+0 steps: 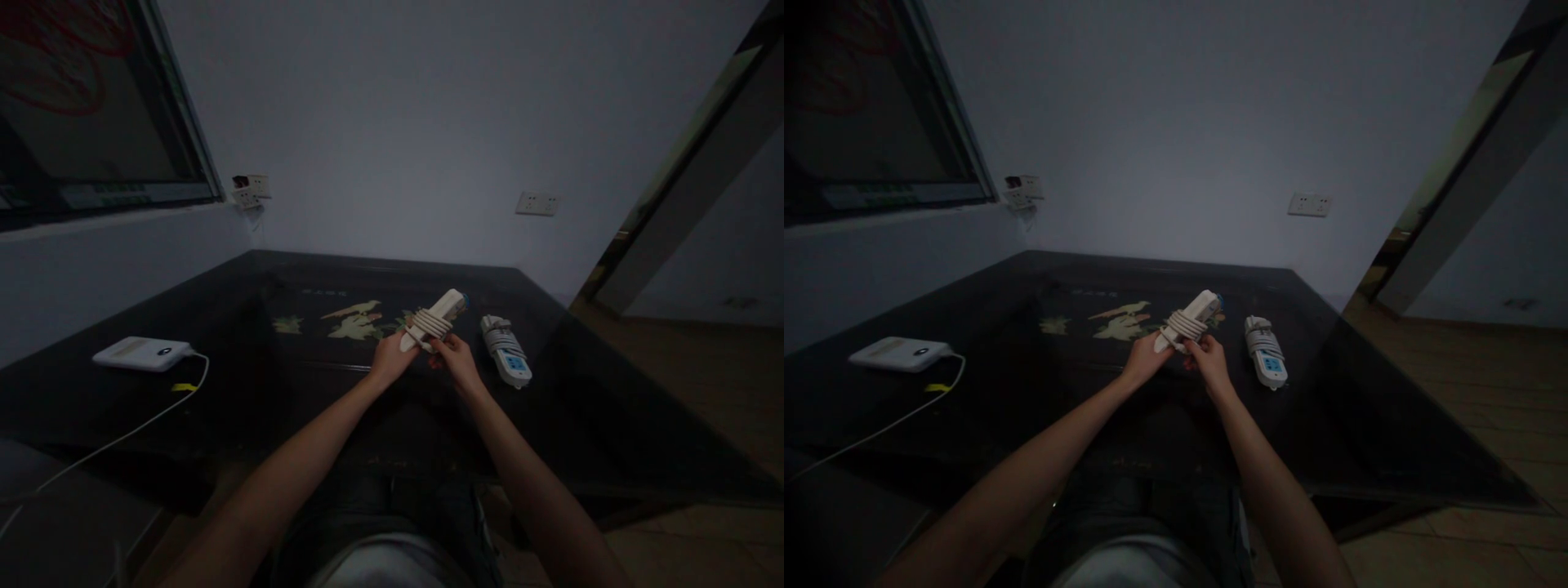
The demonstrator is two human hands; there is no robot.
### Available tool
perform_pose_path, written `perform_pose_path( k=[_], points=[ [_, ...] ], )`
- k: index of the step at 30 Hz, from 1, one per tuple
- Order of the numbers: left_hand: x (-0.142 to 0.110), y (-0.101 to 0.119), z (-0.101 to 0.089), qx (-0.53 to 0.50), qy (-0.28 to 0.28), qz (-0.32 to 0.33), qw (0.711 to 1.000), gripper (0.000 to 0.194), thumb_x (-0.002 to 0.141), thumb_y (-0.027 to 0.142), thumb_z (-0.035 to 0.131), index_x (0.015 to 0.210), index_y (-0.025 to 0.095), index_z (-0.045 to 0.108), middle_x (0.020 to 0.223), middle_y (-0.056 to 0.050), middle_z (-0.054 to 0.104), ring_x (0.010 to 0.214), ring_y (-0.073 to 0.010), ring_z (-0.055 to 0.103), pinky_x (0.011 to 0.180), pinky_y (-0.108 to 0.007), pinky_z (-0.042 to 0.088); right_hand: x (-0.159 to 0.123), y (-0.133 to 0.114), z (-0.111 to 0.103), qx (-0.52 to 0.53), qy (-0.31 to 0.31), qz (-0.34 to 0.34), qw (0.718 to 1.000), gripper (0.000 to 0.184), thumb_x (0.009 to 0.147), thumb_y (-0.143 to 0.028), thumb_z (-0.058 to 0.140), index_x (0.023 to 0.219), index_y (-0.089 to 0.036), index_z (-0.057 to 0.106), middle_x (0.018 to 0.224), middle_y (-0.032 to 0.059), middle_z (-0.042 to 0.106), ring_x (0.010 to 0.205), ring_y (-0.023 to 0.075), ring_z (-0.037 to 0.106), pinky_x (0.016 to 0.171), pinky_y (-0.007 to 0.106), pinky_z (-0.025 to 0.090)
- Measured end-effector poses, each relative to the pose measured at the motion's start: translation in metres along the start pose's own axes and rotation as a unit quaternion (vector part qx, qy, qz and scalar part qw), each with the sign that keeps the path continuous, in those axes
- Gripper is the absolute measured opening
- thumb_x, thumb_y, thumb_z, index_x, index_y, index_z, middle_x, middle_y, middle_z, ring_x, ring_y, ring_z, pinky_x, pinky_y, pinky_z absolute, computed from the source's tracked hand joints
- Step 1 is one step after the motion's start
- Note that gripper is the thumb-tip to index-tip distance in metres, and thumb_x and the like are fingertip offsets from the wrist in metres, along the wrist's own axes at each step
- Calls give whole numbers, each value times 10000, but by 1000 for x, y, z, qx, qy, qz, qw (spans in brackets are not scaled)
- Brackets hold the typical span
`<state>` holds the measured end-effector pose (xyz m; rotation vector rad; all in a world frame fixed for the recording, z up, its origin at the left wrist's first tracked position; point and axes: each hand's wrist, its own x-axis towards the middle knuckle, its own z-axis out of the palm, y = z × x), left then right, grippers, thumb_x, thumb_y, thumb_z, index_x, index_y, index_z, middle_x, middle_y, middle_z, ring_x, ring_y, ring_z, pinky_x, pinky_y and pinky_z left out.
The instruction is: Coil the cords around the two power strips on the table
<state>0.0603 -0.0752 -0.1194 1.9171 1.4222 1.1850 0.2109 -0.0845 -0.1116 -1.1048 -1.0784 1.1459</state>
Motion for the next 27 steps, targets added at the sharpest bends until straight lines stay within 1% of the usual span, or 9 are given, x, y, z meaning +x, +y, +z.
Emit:
perform_pose_path(
  k=[4, 9, 15, 18, 22, 24, 26, 27],
  points=[
    [-1, 0, -1, -3, 3, -6, 1000, 274, 784, 307, 617, 1013, 165, 667, 877, -66, 726, 813, -204, 672, 690, -256, 469, -1, 0, 1, 11, -15, 42, 999, 267, 623, -334, 744, 689, -160, 552, 583, -7, 628, 358, 86, 540, 318, 177, 404],
    [-1, -1, 0, -28, 5, -10, 1000, 285, 782, 294, 623, 1033, 163, 646, 918, -69, 726, 835, -200, 676, 703, -249, 471, -2, 3, 4, 25, -26, 66, 997, 208, 679, -314, 706, 708, -154, 576, 601, 10, 634, 349, 75, 529, 309, 167, 388],
    [3, -4, 5, -43, -9, -47, 998, 275, 760, 266, 643, 1006, 142, 650, 922, -88, 727, 854, -213, 674, 702, -256, 482, -4, 5, 9, 39, -8, 53, 998, 239, 648, -321, 723, 698, -173, 542, 583, -26, 597, 340, 63, 502, 294, 160, 342],
    [4, -5, 6, -50, -14, -51, 997, 279, 761, 277, 642, 999, 132, 649, 918, -98, 724, 839, -217, 673, 705, -265, 483, -5, 6, 10, 46, -4, 41, 998, 269, 626, -351, 724, 715, -175, 541, 573, -37, 586, 338, 56, 478, 285, 159, 293],
    [5, -8, 8, -82, -20, -51, 995, 341, 750, 306, 665, 1045, 137, 638, 967, -97, 719, 875, -214, 668, 746, -269, 486, -4, 9, 10, 57, -4, 27, 998, 301, 593, -378, 731, 707, -178, 537, 531, -65, 549, 309, 26, 378, 276, 159, 193],
    [6, -10, 9, -85, -23, -55, 995, 372, 740, 312, 679, 1071, 146, 633, 980, -91, 718, 894, -218, 666, 761, -274, 488, -3, 11, 10, 65, -2, 23, 998, 307, 580, -380, 736, 697, -180, 533, 506, -79, 524, 302, 16, 329, 283, 164, 162],
    [7, -12, 11, -81, -26, -60, 995, 387, 738, 318, 683, 1083, 151, 630, 982, -90, 718, 896, -220, 665, 768, -281, 489, -2, 14, 11, 76, 3, 22, 997, 314, 568, -380, 738, 692, -186, 525, 498, -86, 512, 311, 18, 324, 293, 168, 168],
    [7, -12, 12, -81, -29, -62, 994, 387, 739, 319, 682, 1084, 152, 629, 988, -89, 716, 896, -220, 664, 771, -283, 488, -2, 15, 11, 83, 6, 21, 996, 316, 562, -379, 738, 692, -191, 519, 506, -85, 516, 322, 23, 344, 300, 168, 192]
  ],
)
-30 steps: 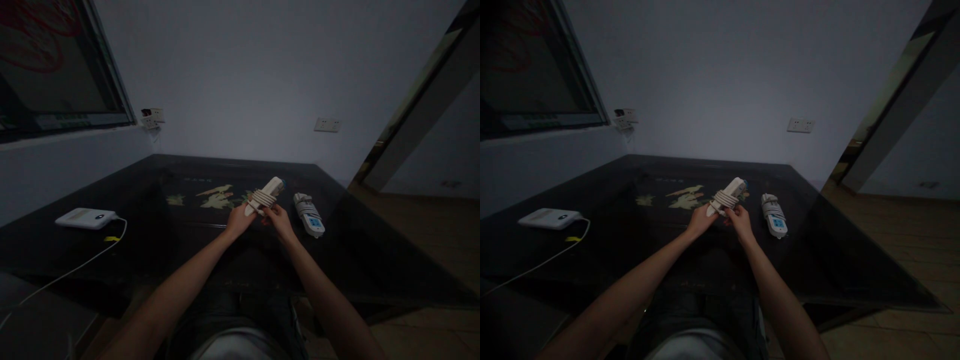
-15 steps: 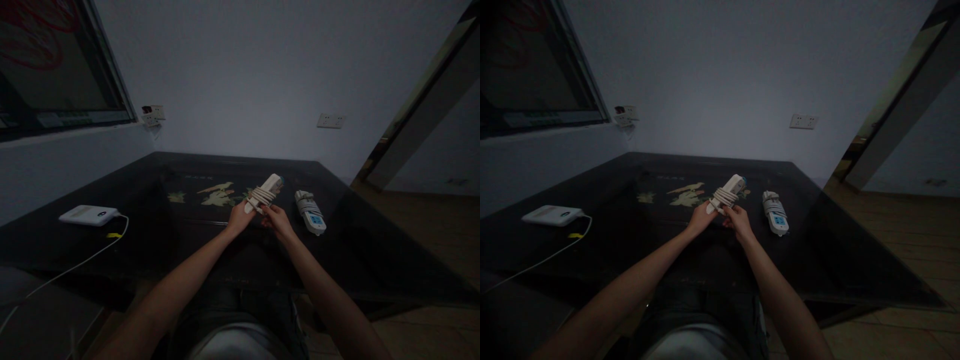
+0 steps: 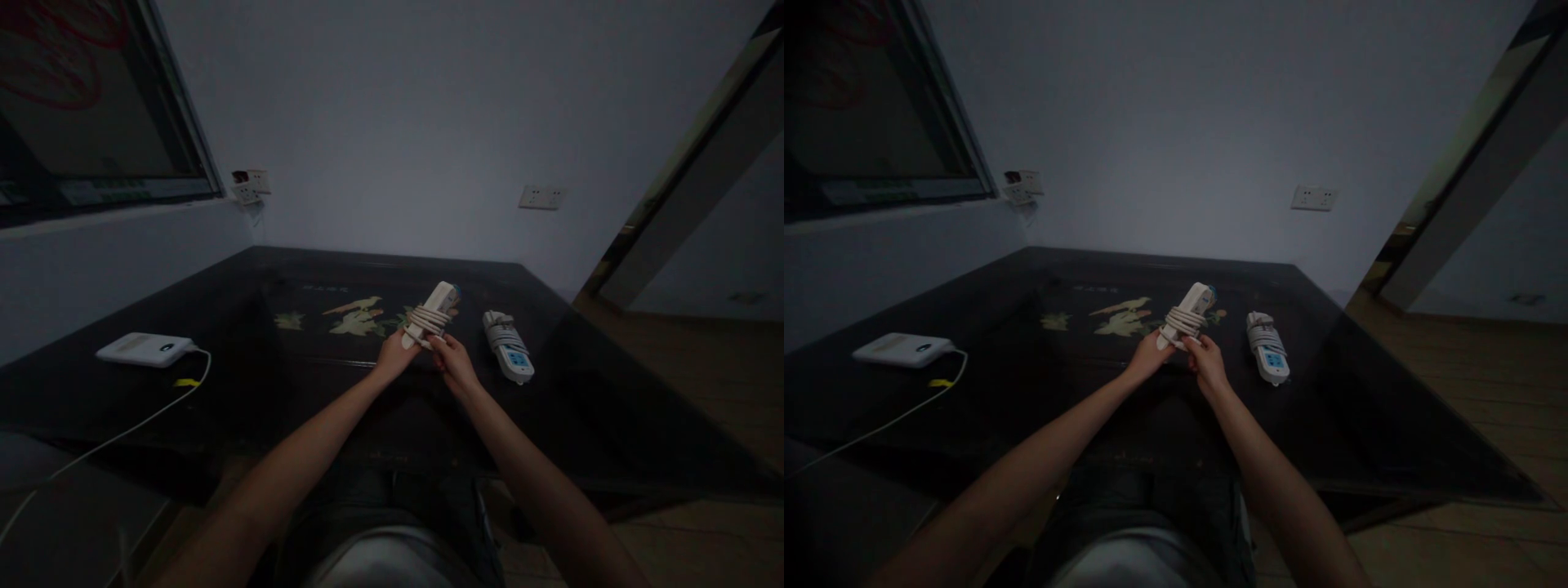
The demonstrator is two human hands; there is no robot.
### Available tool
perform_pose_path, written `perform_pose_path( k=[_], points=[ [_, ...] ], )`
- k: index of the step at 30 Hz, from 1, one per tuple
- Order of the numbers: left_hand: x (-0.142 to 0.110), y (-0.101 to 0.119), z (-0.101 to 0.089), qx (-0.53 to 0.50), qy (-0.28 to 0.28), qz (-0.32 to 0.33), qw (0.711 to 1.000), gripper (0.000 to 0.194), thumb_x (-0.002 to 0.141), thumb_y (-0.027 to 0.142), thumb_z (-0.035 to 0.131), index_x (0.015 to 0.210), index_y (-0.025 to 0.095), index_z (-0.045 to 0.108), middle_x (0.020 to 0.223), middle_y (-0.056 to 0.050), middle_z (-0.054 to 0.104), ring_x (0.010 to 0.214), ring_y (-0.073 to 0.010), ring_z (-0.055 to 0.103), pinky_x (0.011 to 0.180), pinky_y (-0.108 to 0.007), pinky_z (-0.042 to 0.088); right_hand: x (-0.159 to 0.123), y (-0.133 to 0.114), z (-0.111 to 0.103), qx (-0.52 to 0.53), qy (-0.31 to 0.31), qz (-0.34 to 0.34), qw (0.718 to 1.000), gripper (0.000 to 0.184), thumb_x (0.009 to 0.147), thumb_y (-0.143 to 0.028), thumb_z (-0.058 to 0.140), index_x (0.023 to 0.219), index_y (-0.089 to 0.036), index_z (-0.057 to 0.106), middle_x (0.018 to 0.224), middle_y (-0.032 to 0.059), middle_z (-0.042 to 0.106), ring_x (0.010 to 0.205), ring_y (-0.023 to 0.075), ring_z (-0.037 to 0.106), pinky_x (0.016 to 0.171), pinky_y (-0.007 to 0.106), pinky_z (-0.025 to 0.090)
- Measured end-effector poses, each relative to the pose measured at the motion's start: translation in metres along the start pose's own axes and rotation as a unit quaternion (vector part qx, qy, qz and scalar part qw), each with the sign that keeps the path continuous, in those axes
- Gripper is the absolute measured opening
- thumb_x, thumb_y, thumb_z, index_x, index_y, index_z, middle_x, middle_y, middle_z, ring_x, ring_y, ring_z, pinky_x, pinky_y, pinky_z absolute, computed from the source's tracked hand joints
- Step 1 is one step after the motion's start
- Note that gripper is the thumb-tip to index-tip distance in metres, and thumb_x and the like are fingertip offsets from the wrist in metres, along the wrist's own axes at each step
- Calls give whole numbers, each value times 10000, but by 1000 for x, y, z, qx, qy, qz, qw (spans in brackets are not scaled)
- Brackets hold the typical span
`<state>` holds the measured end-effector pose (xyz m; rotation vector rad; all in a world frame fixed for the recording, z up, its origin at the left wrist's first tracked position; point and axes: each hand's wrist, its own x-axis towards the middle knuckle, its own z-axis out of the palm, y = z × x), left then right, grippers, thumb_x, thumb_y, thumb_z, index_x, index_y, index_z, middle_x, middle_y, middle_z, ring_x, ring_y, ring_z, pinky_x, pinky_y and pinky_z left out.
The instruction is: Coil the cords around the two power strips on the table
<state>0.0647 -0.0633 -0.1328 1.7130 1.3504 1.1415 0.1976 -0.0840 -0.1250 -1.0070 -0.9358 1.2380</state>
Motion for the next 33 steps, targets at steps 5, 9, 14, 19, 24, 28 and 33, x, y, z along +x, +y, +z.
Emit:
perform_pose_path(
  k=[5, 9, 14, 19, 24, 28, 33],
  points=[
    [0, -1, 5, -20, -7, -16, 1000, 351, 749, 313, 675, 1059, 155, 628, 1012, -81, 713, 906, -203, 661, 783, -274, 490, -2, 3, 3, 29, 12, -3, 1000, 320, 553, -354, 738, 722, -200, 515, 665, -37, 615, 461, 64, 514, 388, 173, 356],
    [0, 0, 7, -26, -5, -6, 1000, 363, 746, 303, 678, 1073, 155, 623, 1013, -82, 711, 896, -202, 662, 781, -271, 487, -2, 3, 3, 31, 15, -8, 999, 312, 564, -344, 735, 727, -202, 511, 620, -61, 564, 429, 50, 458, 374, 174, 341],
    [-4, 5, 5, -15, 0, -1, 1000, 352, 750, 283, 669, 1071, 143, 628, 1003, -89, 711, 892, -206, 663, 768, -267, 485, -2, 1, 3, 23, 8, -9, 1000, 318, 574, -344, 727, 765, -201, 517, 583, -81, 529, 378, 33, 394, 324, 165, 253],
    [-5, 8, 1, 8, 7, 5, 1000, 365, 747, 291, 673, 1082, 153, 631, 1002, -89, 714, 892, -213, 665, 755, -268, 488, -3, -2, 3, 17, -17, 2, 1000, 325, 578, -367, 721, 766, -197, 517, 543, -92, 502, 337, 24, 354, 303, 163, 204],
    [-4, 6, -2, 19, 14, 17, 1000, 353, 744, 262, 665, 1075, 148, 626, 995, -88, 714, 891, -212, 663, 758, -273, 488, -5, -7, 4, 14, -37, 16, 999, 342, 572, -376, 718, 782, -198, 515, 562, -89, 522, 315, 15, 320, 297, 166, 173],
    [-3, 6, -2, 23, 14, 17, 1000, 363, 742, 260, 664, 1085, 148, 620, 1000, -91, 713, 891, -207, 664, 762, -271, 487, -6, -7, 4, 11, -32, 13, 999, 333, 569, -369, 721, 776, -194, 528, 555, -90, 511, 323, 18, 332, 301, 168, 190],
    [0, 2, 4, -3, 2, -11, 1000, 366, 750, 322, 669, 1065, 140, 630, 996, -104, 713, 893, -224, 664, 754, -290, 497, -6, -5, 6, 2, -9, -12, 1000, 307, 608, -399, 704, 768, -189, 549, 564, -82, 515, 350, 28, 370, 313, 174, 243]
  ],
)
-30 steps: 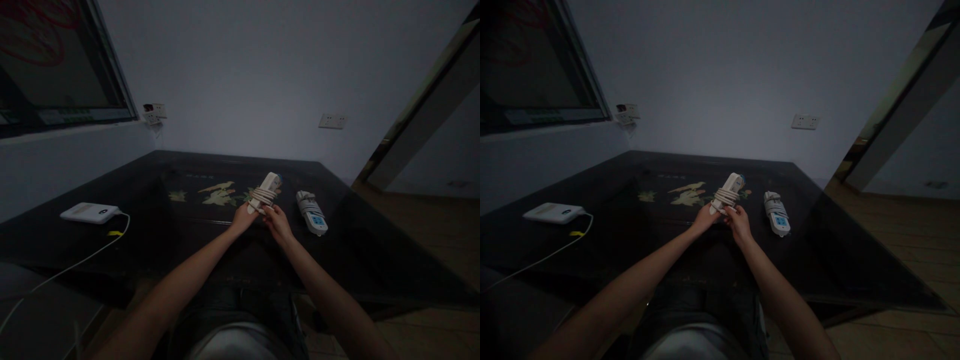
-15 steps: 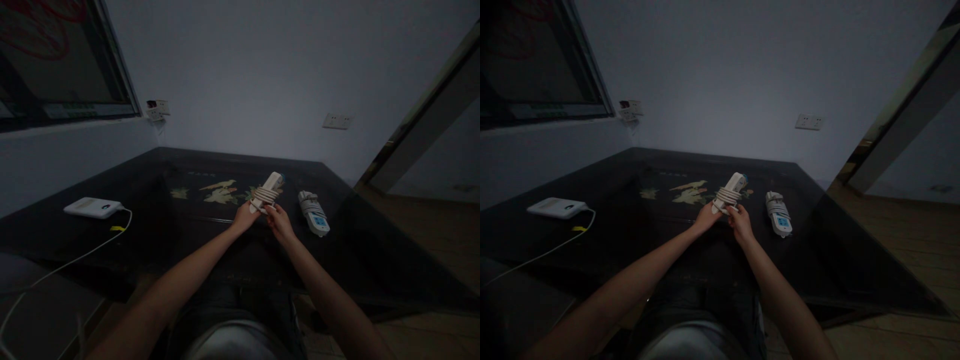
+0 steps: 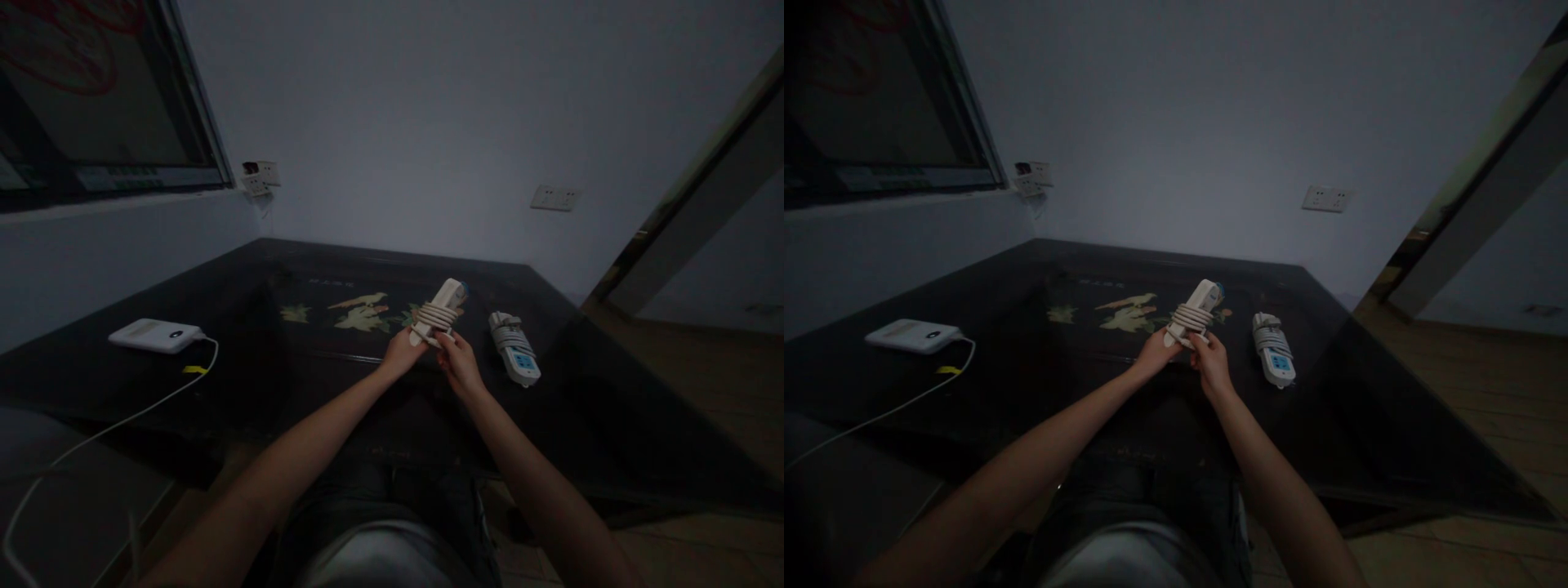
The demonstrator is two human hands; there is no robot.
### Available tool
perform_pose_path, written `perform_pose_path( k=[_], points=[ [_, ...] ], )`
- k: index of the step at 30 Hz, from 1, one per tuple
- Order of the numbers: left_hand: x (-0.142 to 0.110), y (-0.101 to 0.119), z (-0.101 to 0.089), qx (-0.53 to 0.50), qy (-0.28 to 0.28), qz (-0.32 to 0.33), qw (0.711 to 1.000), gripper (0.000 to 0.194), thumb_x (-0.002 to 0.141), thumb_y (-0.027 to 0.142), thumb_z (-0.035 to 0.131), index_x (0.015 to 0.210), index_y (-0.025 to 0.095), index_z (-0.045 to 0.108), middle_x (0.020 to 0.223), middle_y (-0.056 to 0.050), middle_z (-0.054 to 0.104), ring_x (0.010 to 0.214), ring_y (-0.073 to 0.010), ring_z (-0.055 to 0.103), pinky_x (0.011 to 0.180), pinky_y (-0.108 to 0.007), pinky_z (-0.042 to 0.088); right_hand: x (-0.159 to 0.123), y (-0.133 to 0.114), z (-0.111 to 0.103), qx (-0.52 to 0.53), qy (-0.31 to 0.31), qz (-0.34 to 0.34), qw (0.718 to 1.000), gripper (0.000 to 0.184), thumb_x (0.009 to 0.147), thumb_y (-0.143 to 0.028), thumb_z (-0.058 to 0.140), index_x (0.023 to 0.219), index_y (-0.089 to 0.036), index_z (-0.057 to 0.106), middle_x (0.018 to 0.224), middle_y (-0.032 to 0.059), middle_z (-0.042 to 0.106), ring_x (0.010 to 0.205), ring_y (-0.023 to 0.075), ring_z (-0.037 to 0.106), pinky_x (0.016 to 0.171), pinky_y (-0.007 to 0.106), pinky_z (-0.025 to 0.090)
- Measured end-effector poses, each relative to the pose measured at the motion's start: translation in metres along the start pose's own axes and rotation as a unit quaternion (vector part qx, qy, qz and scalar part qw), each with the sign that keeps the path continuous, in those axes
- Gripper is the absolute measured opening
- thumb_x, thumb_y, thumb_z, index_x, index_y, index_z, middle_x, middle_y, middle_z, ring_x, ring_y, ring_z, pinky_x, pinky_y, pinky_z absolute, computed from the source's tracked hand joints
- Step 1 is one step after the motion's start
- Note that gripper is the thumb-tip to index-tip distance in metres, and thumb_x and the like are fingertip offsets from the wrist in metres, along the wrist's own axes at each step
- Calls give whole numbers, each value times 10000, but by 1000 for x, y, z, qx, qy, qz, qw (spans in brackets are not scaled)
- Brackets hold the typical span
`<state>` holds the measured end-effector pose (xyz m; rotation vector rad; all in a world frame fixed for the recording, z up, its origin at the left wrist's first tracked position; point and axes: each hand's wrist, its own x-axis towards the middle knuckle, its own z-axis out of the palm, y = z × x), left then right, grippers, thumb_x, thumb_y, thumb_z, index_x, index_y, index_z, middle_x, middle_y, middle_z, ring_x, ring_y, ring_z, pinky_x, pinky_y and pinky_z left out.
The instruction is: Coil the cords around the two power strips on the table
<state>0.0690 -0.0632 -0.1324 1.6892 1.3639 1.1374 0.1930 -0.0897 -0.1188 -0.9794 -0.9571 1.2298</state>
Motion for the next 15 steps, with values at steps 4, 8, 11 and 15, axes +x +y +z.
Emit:
perform_pose_path(
  k=[4, 8, 11, 15],
  points=[
    [3, -4, 4, -29, 0, -14, 999, 364, 735, 317, 692, 1052, 147, 639, 1002, -98, 714, 899, -216, 662, 773, -286, 498, -2, -1, 1, -21, 4, -16, 1000, 306, 621, -401, 699, 796, -199, 550, 534, -97, 493, 355, 36, 382, 323, 165, 264],
    [2, -4, 3, -46, 4, -30, 998, 353, 752, 314, 677, 1054, 134, 641, 991, -108, 715, 866, -209, 668, 755, -277, 501, -4, -3, 1, -35, -7, -11, 999, 356, 606, -385, 720, 864, -209, 549, 523, -106, 502, 343, 41, 386, 313, 155, 256],
    [1, -2, -1, -39, 0, -19, 999, 350, 765, 341, 664, 1044, 130, 648, 989, -113, 716, 856, -213, 669, 739, -274, 499, -4, -6, 0, -56, -17, -27, 998, 342, 616, -398, 730, 842, -201, 565, 510, -100, 498, 342, 47, 392, 314, 165, 264],
    [0, 4, -10, 27, 2, -11, 1000, 346, 773, 359, 653, 1046, 147, 661, 970, -104, 719, 871, -228, 668, 728, -274, 490, -5, -17, -1, -98, -26, -84, 991, 331, 617, -400, 751, 818, -193, 588, 601, -62, 563, 383, 60, 437, 355, 194, 338]
  ],
)
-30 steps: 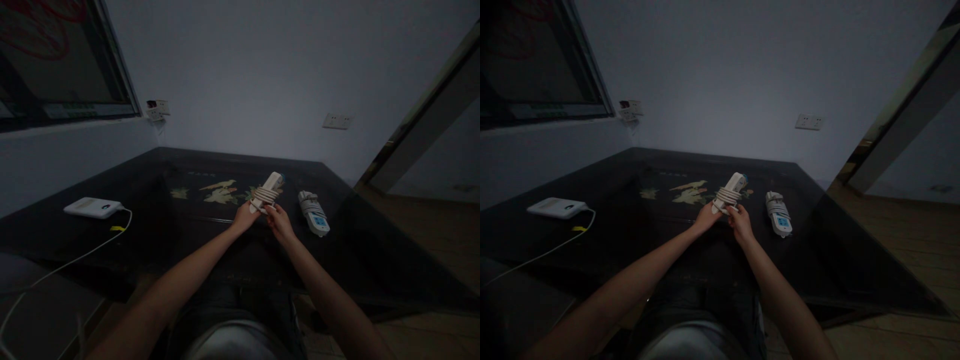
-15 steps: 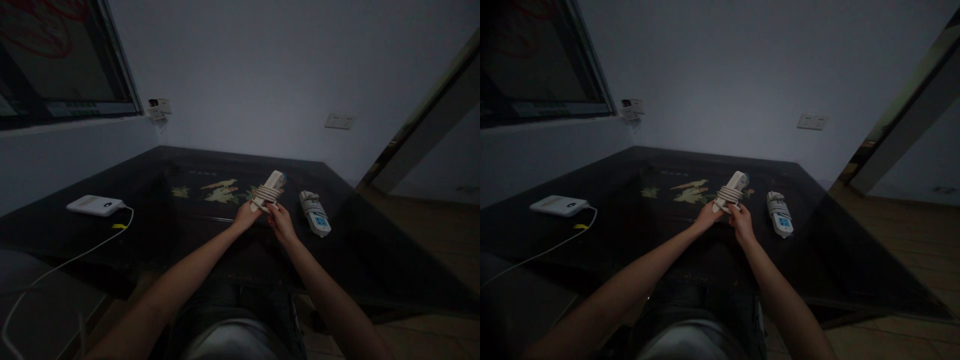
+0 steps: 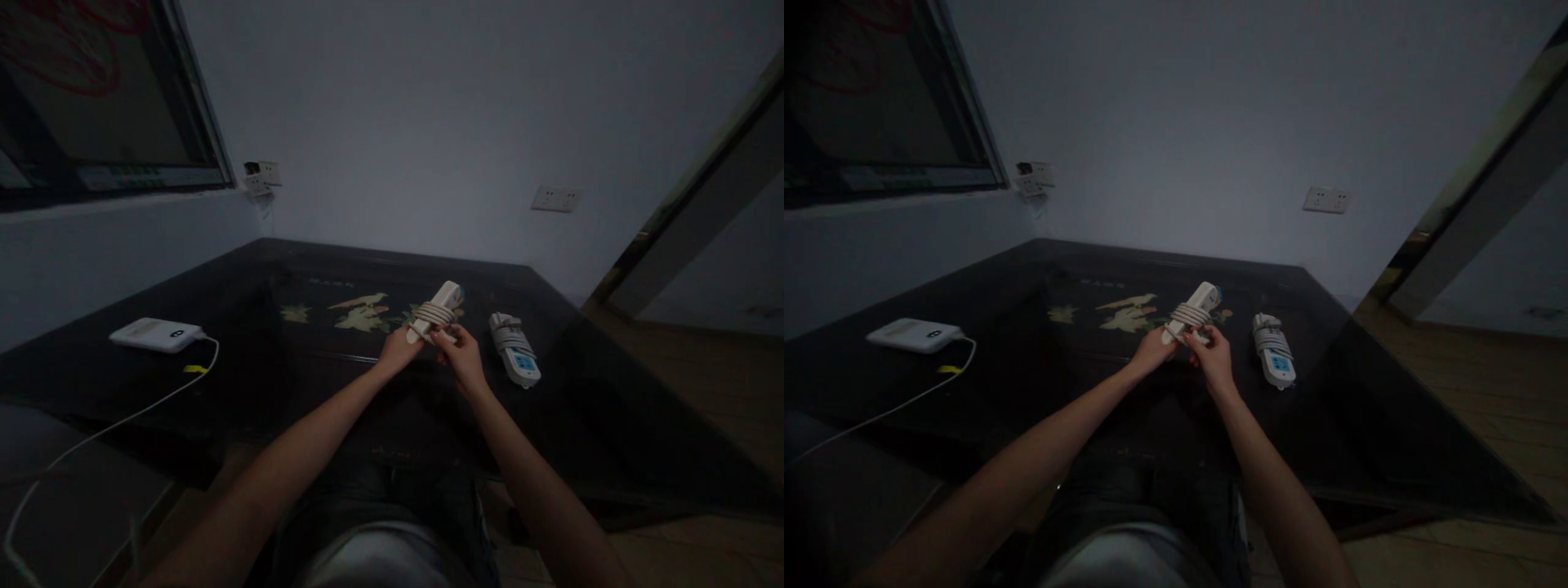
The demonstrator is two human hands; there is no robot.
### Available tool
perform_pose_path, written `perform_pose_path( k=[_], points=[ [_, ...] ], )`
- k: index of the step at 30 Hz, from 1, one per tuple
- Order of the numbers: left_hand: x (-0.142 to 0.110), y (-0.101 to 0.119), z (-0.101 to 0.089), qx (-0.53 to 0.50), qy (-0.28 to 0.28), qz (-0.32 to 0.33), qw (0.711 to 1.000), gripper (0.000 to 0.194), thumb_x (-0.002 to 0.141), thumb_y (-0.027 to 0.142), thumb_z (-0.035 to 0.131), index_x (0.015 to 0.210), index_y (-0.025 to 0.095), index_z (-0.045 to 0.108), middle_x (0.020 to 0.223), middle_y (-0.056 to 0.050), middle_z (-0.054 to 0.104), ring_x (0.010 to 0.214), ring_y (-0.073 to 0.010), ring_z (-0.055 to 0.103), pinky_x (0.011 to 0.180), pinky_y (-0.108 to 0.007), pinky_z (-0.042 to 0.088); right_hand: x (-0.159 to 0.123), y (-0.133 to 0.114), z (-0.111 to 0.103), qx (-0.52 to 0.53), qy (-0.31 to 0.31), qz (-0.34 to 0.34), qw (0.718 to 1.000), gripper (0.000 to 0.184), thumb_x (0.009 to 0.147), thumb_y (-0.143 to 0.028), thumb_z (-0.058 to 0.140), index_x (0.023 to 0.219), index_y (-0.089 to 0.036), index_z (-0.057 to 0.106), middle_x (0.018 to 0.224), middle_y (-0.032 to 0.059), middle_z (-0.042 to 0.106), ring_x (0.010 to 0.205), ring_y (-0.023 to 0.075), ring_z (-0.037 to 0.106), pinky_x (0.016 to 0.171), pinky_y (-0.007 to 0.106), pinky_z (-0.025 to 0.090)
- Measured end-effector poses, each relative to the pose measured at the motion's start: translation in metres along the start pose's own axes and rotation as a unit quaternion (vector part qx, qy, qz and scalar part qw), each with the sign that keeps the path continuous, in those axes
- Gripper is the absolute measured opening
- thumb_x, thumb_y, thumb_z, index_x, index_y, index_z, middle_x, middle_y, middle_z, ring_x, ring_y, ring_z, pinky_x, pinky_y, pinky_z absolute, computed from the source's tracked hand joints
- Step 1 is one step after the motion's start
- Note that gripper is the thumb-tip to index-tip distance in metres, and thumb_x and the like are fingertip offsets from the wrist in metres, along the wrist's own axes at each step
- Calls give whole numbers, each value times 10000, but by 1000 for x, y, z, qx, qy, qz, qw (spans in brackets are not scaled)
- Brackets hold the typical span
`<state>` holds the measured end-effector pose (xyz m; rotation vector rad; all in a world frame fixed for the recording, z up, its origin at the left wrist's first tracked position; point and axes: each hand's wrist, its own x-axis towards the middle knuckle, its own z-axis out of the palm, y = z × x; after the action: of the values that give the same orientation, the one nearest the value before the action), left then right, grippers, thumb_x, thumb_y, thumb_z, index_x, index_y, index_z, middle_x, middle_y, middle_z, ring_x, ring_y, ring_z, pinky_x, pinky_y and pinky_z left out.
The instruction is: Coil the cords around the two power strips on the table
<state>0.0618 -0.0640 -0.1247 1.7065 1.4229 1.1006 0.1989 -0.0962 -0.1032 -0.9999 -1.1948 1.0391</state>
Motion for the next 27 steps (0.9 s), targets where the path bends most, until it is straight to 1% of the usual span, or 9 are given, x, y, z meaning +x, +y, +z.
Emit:
perform_pose_path(
  k=[3, 5, 8, 10, 13, 15, 18, 23, 27],
  points=[
    [-2, 4, -10, 57, -20, 52, 997, 330, 783, 296, 631, 1090, 180, 662, 944, -82, 712, 871, -223, 660, 743, -274, 481, 0, -13, -7, -34, 1, -59, 998, 367, 610, -389, 765, 884, -199, 612, 792, -3, 638, 519, 113, 540, 447, 237, 435],
    [-4, 6, -16, 109, -25, 99, 989, 383, 754, 214, 635, 1137, 212, 654, 974, -72, 686, 913, -218, 639, 798, -279, 470, 1, -20, -14, -90, 16, -126, 988, 329, 643, -377, 749, 895, -202, 632, 885, 31, 644, 671, 162, 588, 556, 269, 482],
    [-6, 7, -24, 163, -19, 133, 977, 494, 709, 130, 640, 1185, 260, 637, 1045, -64, 633, 992, -209, 594, 879, -281, 443, 3, -28, -30, -221, 50, -230, 946, 235, 717, -362, 701, 883, -202, 654, 879, 52, 638, 821, 207, 587, 720, 313, 478],
    [-6, 7, -28, 167, -34, 156, 973, 477, 722, 129, 630, 1174, 280, 645, 1061, -56, 619, 1017, -201, 576, 898, -276, 434, 6, -31, -40, -275, 70, -256, 924, 229, 746, -371, 677, 896, -199, 659, 864, 56, 643, 838, 217, 584, 763, 329, 457],
    [-2, 6, -35, 153, -75, 220, 960, 409, 762, 166, 606, 1151, 277, 663, 1044, -56, 620, 996, -194, 582, 889, -277, 435, 13, -31, -54, -255, 102, -223, 935, 251, 754, -392, 658, 898, -186, 656, 847, 54, 657, 783, 207, 595, 720, 318, 453],
    [0, 8, -39, 132, -107, 255, 952, 410, 774, 181, 599, 1170, 269, 653, 1042, -56, 626, 973, -185, 593, 882, -276, 437, 18, -28, -61, -184, 124, -168, 960, 276, 732, -411, 668, 882, -181, 648, 803, 41, 655, 718, 190, 598, 661, 301, 458],
    [2, 13, -44, 95, -140, 265, 949, 417, 759, 183, 615, 1170, 245, 648, 1067, -56, 641, 982, -175, 601, 892, -276, 437, 25, -22, -70, -37, 142, -81, 986, 346, 649, -438, 723, 867, -183, 638, 764, 18, 646, 645, 170, 602, 594, 288, 473],
    [2, 21, -46, -21, -151, 201, 968, 394, 661, 172, 707, 1054, 158, 677, 1012, -64, 692, 917, -194, 631, 835, -288, 464, 30, -15, -74, 80, 144, -40, 985, 422, 541, -390, 801, 871, -177, 647, 741, 5, 661, 633, 152, 629, 558, 253, 496],
    [7, 18, -45, -116, -106, 100, 983, 375, 622, 235, 746, 969, 118, 664, 896, -58, 699, 784, -180, 635, 710, -257, 478, 28, -16, -67, 127, 144, -25, 981, 502, 507, -354, 836, 923, -188, 610, 748, -13, 673, 593, 138, 656, 508, 222, 506]
  ],
)
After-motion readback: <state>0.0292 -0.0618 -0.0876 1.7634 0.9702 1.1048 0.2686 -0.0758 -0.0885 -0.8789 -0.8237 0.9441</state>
